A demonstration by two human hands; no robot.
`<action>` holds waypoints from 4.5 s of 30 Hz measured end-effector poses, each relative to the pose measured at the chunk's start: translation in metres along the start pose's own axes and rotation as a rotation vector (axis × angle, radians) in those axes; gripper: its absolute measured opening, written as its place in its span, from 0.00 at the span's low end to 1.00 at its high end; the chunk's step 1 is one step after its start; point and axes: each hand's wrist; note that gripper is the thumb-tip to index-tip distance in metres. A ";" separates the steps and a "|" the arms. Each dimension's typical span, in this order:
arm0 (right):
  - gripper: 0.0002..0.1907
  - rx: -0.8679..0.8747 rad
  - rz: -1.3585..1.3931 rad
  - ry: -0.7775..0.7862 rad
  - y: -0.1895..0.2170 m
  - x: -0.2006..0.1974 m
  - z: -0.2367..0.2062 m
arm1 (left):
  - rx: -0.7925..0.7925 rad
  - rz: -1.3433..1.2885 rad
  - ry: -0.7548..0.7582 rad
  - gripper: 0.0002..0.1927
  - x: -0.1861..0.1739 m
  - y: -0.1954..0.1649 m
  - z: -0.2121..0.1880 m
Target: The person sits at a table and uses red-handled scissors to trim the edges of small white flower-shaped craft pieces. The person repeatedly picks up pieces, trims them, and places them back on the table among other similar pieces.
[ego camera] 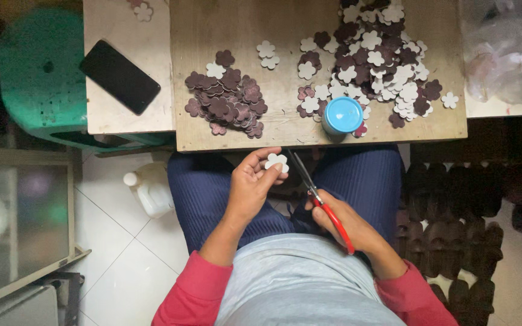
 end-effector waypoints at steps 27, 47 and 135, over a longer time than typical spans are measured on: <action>0.19 -0.098 -0.098 -0.022 0.019 0.003 0.004 | -0.028 0.020 0.015 0.17 0.025 -0.018 -0.013; 0.21 -0.025 0.165 0.004 0.012 0.009 0.003 | 0.024 -0.021 0.043 0.10 0.029 0.004 -0.015; 0.33 -0.279 -0.731 -0.744 0.032 0.012 0.002 | 0.105 -0.018 -0.036 0.09 0.024 0.020 -0.016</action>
Point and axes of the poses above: each hand's wrist, its own z-axis towards the middle knuckle, its own x-axis out of the palm, y = z × x, and after that the axes turned 3 degrees about x, right-handed
